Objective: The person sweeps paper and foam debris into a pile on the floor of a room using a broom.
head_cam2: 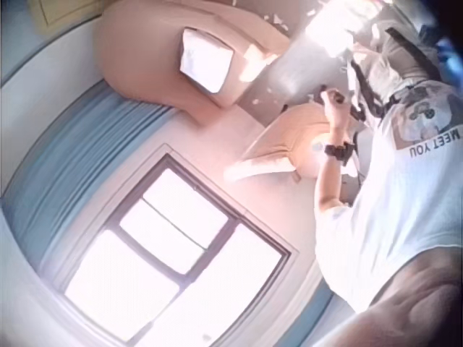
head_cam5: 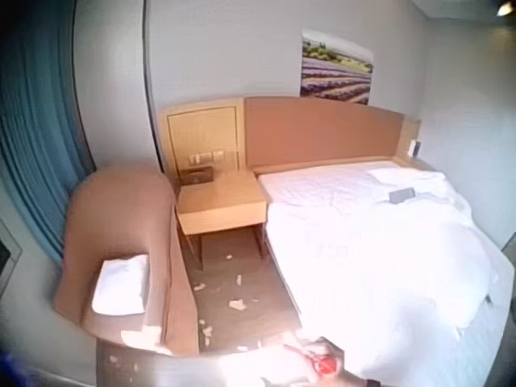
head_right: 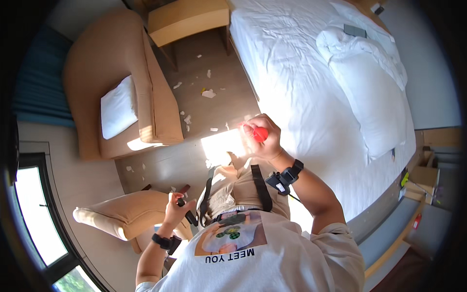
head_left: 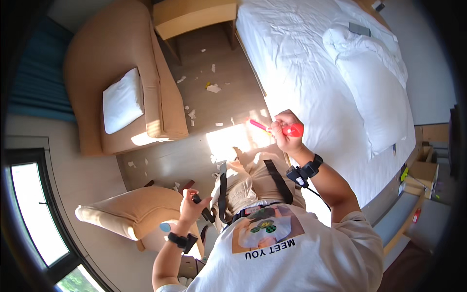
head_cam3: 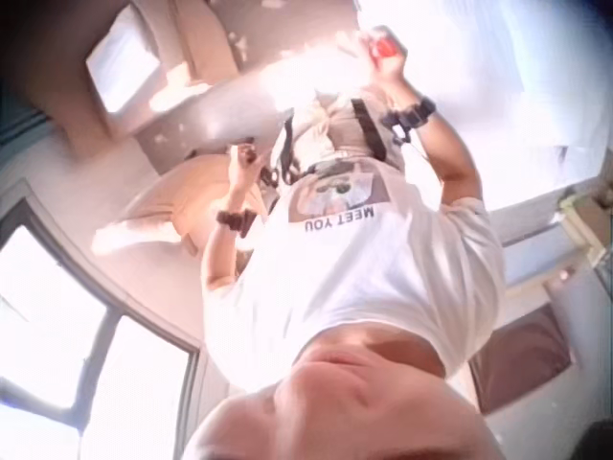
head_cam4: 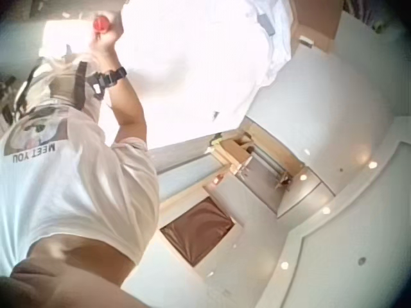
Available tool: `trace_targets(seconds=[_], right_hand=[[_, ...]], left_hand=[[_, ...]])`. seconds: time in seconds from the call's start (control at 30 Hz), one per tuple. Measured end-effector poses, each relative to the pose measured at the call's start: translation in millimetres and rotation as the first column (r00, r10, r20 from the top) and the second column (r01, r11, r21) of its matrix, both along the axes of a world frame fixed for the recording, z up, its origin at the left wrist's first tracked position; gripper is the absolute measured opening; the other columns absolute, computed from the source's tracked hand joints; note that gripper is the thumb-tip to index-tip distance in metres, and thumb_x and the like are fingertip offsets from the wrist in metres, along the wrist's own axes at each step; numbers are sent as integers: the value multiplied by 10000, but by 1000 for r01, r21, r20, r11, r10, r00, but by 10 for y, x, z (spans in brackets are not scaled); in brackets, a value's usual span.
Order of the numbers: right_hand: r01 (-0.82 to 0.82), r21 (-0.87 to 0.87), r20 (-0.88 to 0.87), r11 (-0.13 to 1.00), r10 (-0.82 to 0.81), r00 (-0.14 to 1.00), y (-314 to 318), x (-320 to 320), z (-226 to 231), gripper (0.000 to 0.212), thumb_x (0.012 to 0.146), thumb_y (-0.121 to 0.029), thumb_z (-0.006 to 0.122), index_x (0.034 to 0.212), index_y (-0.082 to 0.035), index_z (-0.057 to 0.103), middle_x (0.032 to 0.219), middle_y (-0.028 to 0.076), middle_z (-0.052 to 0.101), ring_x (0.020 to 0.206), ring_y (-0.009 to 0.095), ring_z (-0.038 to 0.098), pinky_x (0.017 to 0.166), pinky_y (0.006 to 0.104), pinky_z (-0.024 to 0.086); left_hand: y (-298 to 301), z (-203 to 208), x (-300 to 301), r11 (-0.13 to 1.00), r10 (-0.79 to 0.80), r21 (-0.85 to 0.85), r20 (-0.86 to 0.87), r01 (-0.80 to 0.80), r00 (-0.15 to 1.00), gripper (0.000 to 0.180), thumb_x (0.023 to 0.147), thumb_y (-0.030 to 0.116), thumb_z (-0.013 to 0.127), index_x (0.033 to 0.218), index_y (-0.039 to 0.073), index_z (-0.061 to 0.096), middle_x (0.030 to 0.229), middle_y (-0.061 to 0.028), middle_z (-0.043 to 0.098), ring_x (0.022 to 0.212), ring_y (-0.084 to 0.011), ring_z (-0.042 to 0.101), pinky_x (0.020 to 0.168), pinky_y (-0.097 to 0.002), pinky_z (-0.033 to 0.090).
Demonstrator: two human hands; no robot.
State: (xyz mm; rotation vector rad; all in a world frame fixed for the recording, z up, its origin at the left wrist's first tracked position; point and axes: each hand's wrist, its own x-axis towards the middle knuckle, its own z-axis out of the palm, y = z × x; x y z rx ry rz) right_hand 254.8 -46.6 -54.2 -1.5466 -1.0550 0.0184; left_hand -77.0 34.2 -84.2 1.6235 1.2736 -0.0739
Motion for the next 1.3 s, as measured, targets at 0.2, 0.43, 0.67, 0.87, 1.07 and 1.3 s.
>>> trace_targets(seconds=[0.2,0.43,0.67,0.87,1.07,1.3], right_hand=[[90,-31,2,995,-90,996,8,434,1,98,768,-37,576,841,-10,517,714,87,519,569,145,484,506,240,389],[113,45,41,993,-115,993,831,1329,115,152,717,-42,647,814,-20,533,683,87,541,538,167,518,484,248,427],[34,110,-9,993,-33,999,1618,2041,8,220,662,-41,692,814,-30,534,776,91,546,542,145,524,454,246,438],[-103,-59,-173,993,91,981,1917,2464,-175,146,722,-49,650,754,-28,509,769,66,487,576,143,507,493,250,415],[-336,-290,-519,896,148,842,1897,2406,-524,149,699,7,644,778,-27,522,922,95,445,736,192,528,636,283,434],[-227,-606,-189,762,139,972,2114,2531,-347,284,725,-308,661,834,-82,528,851,97,497,749,250,529,623,340,427]], left_hand=[[-150,-194,385,1000,1,-8,-56,-2,998,431,773,387,617,1015,43,523,797,-83,594,691,-141,552,632,-271,447],[736,226,770,823,-117,-567,-216,-27,969,270,823,278,564,957,44,585,703,-16,561,635,-87,522,587,-221,434],[1286,372,1743,863,-158,-489,-18,129,987,228,852,106,504,1061,16,498,765,-13,522,731,-62,451,646,-204,390],[1456,303,2347,945,-151,-302,-51,129,987,329,832,38,444,1159,42,483,986,-101,565,895,-81,495,739,-232,405],[1700,358,2518,947,-282,-221,-213,235,935,322,750,36,550,1071,62,532,765,-1,544,659,-92,473,562,-263,408],[2251,177,2497,706,-154,-703,-268,-84,951,328,816,217,537,1100,52,533,837,-22,549,702,-84,492,595,-244,416]])
